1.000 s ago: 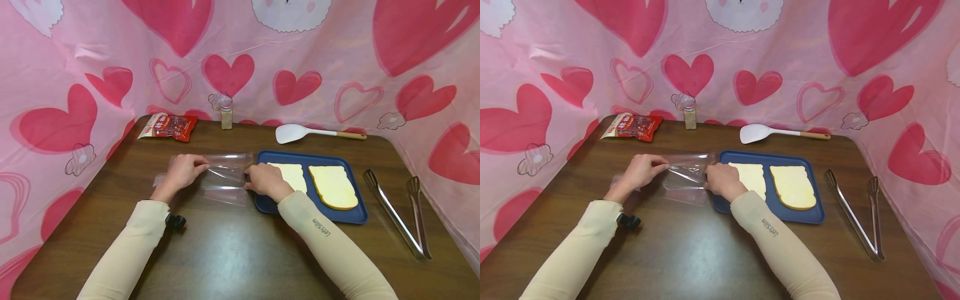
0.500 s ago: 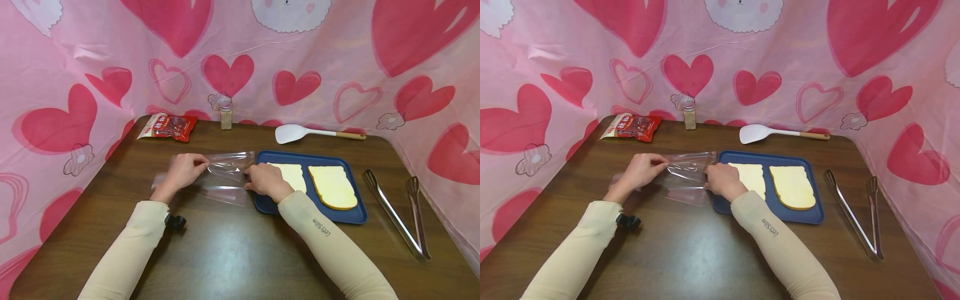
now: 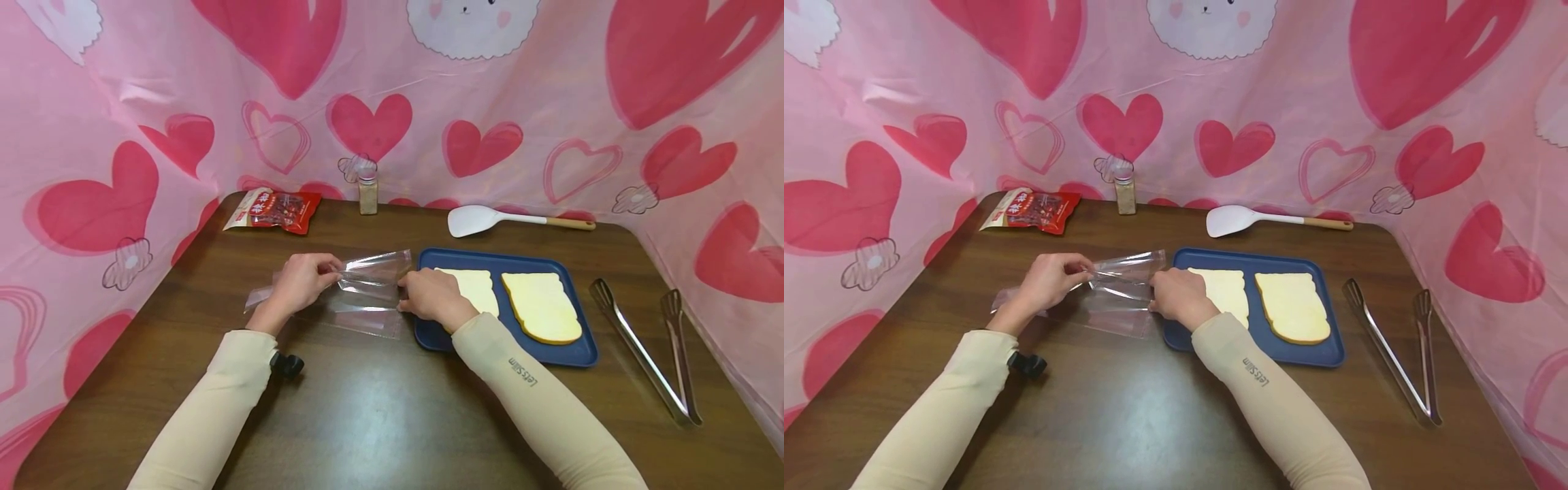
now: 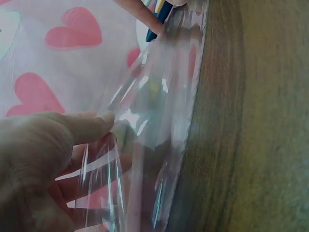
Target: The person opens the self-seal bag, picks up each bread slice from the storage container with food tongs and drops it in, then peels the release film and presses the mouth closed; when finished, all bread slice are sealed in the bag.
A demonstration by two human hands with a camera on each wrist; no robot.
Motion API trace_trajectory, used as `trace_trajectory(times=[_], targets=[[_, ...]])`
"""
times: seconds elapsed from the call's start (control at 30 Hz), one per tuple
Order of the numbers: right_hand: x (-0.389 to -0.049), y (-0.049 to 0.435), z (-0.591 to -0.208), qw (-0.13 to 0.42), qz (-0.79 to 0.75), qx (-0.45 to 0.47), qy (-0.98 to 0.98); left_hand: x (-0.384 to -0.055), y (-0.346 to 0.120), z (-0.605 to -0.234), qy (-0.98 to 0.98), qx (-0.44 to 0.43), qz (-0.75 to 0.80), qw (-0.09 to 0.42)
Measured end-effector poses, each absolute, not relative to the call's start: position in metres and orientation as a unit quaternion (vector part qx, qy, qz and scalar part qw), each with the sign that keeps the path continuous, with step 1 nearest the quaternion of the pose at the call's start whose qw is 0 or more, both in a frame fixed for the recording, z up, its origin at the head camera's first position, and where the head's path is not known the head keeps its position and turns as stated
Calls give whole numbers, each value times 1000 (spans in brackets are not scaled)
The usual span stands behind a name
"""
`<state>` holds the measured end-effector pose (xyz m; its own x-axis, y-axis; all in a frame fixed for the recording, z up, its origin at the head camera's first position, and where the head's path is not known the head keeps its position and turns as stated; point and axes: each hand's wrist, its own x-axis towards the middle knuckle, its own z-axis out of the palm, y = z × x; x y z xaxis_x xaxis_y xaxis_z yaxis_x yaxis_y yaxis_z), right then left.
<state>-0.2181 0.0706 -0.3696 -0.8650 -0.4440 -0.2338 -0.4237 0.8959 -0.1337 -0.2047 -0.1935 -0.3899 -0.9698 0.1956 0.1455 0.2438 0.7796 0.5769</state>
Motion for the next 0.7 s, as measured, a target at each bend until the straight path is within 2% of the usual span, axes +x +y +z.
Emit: trace_trajectory(times=[0.2, 0.7], targets=[[-218, 70, -370, 135, -39, -227, 964, -204, -194, -391, -945, -123, -299, 56], [-220, 73, -371, 133, -40, -232, 963, -206, -189, -387, -929, -73, -361, 37]])
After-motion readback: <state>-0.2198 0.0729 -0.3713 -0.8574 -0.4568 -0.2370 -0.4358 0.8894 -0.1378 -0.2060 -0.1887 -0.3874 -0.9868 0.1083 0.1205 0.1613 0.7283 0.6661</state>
